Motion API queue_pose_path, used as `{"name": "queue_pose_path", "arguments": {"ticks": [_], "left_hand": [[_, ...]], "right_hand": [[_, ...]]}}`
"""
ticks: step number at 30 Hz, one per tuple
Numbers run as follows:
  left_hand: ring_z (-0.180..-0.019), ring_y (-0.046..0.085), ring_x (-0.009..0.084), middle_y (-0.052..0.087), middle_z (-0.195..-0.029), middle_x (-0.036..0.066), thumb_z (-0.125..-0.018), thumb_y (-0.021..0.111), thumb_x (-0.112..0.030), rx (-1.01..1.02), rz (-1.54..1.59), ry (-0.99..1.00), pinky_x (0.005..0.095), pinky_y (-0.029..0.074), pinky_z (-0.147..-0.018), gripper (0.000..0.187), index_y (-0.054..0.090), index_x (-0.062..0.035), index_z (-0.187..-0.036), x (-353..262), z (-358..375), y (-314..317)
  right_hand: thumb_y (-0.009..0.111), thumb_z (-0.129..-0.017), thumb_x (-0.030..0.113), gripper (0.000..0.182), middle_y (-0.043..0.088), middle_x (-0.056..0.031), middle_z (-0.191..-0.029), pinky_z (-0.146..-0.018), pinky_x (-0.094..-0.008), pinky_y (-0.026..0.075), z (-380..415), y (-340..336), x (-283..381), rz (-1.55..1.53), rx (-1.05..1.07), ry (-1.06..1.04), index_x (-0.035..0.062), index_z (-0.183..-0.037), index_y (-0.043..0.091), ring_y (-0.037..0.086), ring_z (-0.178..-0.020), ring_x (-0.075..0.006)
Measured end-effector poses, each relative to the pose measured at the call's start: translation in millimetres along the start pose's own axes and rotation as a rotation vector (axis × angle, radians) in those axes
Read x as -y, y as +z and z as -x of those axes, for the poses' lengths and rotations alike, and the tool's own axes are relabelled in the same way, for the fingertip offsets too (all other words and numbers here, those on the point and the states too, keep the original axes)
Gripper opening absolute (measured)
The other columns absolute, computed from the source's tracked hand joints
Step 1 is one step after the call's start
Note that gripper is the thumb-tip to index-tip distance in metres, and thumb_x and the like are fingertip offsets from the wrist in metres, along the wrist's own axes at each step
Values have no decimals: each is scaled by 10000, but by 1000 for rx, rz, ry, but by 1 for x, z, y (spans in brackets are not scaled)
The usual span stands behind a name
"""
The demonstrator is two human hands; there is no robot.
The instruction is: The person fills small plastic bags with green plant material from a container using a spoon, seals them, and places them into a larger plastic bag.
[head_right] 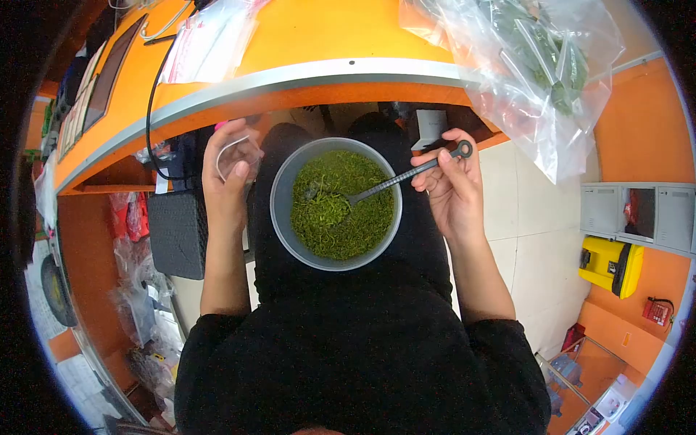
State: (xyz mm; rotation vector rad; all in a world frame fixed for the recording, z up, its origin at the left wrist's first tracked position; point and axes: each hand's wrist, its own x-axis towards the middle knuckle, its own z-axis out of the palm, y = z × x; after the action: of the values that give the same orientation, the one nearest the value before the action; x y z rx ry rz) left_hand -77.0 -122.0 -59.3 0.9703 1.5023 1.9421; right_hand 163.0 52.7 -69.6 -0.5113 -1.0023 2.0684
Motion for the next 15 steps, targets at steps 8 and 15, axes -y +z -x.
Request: {"name": "queue_pose_path", "arguments": {"ticks": [8,15], "left_hand": [[-973,520,143,535,-1085,79,-816,676,-199,73,-97,33,297,427,-888,538,436,-42,-1271,12,7,-4],[-996,508,152,514,-1073,68,-819,634,-63,-120,-183,-1,293,409,-897,482,414,-60,-1248,34,18,26]], "right_hand": [[478,-952,106,261,635,-233,-895,-601,-292,560,7,11,4,284,93,-96,50,-1177,356,658,-676,-223],[511,-916,15,237,629,-180,-940,-667,-287,540,32,46,-9,636,348,-45,20,-1131,411,651,-768,-177]]}}
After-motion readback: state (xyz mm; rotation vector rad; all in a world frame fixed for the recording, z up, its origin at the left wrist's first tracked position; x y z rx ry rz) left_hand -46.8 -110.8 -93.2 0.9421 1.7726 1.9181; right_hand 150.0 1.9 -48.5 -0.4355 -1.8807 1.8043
